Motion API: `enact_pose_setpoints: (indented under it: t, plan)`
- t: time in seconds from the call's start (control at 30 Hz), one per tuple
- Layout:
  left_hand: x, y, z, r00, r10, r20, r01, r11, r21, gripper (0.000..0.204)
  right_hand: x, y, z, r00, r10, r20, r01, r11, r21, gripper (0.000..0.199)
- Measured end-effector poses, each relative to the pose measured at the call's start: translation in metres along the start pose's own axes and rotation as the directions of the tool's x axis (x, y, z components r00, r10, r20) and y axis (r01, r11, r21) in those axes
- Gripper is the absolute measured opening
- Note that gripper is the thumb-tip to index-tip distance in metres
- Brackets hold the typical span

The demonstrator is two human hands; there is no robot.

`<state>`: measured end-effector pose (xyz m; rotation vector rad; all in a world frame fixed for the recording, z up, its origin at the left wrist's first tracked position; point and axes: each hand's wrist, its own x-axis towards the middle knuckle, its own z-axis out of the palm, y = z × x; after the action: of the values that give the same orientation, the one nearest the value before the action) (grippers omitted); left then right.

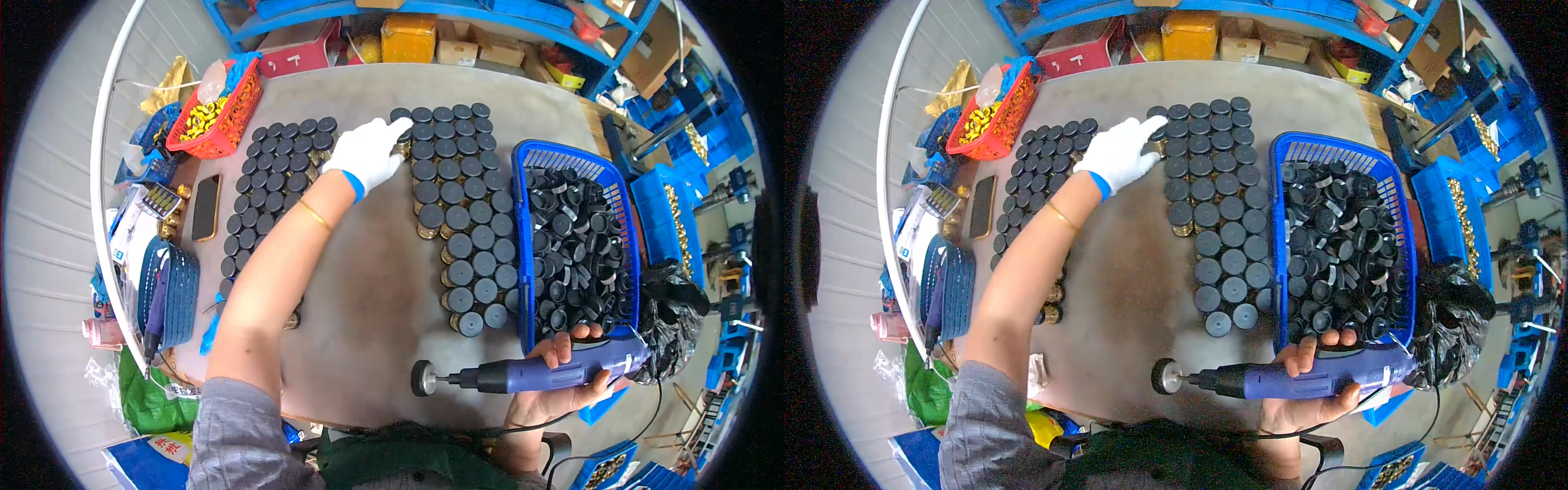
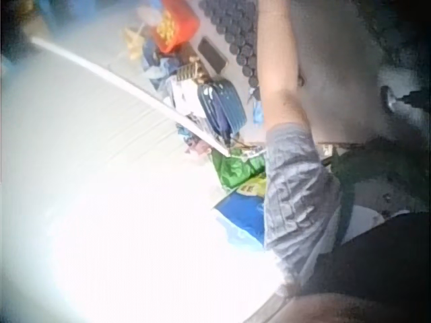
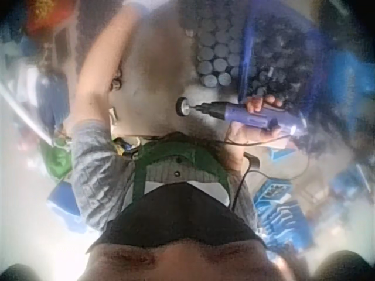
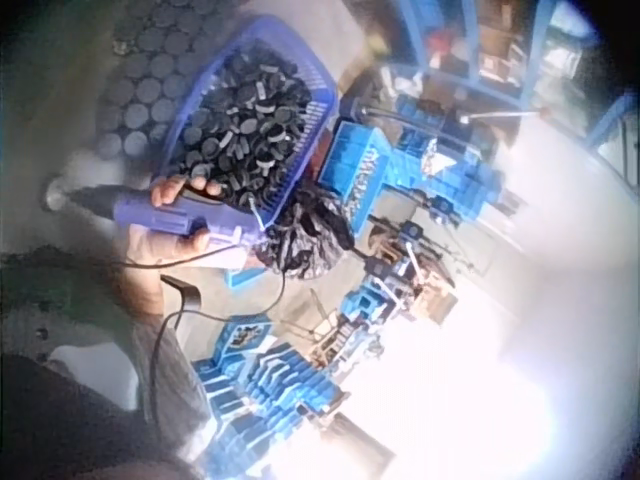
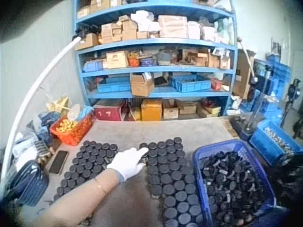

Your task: The person uses a handheld rotary tool with a polishing attachment to smooth the surface of small cylindrical metal parts. They pick up each part individually from a table, apply the tool to the surface, and place the finished part back into a row. The process is repeated continuously for a large batch of parts.

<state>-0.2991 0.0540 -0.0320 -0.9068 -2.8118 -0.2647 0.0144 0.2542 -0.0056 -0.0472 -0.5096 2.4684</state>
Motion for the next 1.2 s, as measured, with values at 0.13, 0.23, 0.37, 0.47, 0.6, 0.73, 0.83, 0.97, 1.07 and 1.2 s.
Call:
enact_pose_setpoints:
  t: [0.13, 0.23, 0.37, 0.47, 0.6, 0.73, 0.83, 0.97, 1.07, 1.2]
  plan:
    - [-0.005, -0.006, -0.005, 0.975, -0.206, 0.077, 0.216, 0.963, -0.159, 0.038, -0.004, -0.005, 0.009, 0.999, -0.021, 0.035, 0.021, 1.000, 0.010, 0.052]
    - [-0.042, 0.002, -0.012, 0.916, -0.392, 0.079, 0.354, 0.701, -0.619, 0.032, -0.003, -0.017, 0.003, 0.995, -0.076, 0.059, 0.075, 0.997, 0.007, 0.051]
    - [-0.149, 0.052, -0.047, 0.806, -0.152, 0.572, 0.450, -0.469, -0.760, 0.032, 0.001, -0.025, -0.003, 0.986, -0.160, -0.040, 0.162, 0.985, 0.065, 0.049]
    - [-0.216, 0.102, -0.055, 0.727, 0.127, 0.675, 0.614, -0.561, -0.556, 0.026, 0.000, -0.025, -0.002, 0.992, -0.115, -0.046, 0.121, 0.983, 0.140, 0.048]
    - [-0.240, 0.151, -0.064, 0.908, 0.155, 0.390, 0.298, 0.417, -0.859, 0.031, -0.011, -0.028, -0.003, 0.999, -0.030, -0.011, 0.032, 0.989, 0.146, 0.046]
    - [-0.235, 0.167, -0.074, 0.786, 0.133, 0.603, 0.244, 0.831, -0.500, 0.036, -0.022, -0.032, -0.009, 0.999, -0.031, 0.040, 0.030, 0.999, 0.043, 0.043]
    - [-0.241, 0.172, -0.070, 0.810, 0.096, 0.578, 0.208, 0.876, -0.436, 0.034, -0.026, -0.034, -0.011, 0.999, -0.018, 0.034, 0.016, 0.998, 0.065, 0.042]
    - [-0.238, 0.177, -0.074, 0.811, 0.042, 0.584, 0.238, 0.888, -0.394, 0.031, -0.027, -0.031, -0.016, 0.999, -0.038, -0.003, 0.038, 0.999, 0.034, 0.042]
    - [-0.238, 0.176, -0.068, 0.784, 0.008, 0.621, 0.307, 0.864, -0.400, 0.032, -0.030, -0.028, -0.013, 0.999, -0.048, 0.015, 0.048, 0.999, 0.011, 0.042]
    - [-0.242, 0.167, -0.066, 0.940, 0.059, 0.337, 0.124, 0.859, -0.497, 0.029, -0.029, -0.042, -0.007, 0.998, -0.057, -0.011, 0.058, 0.989, 0.135, 0.043]
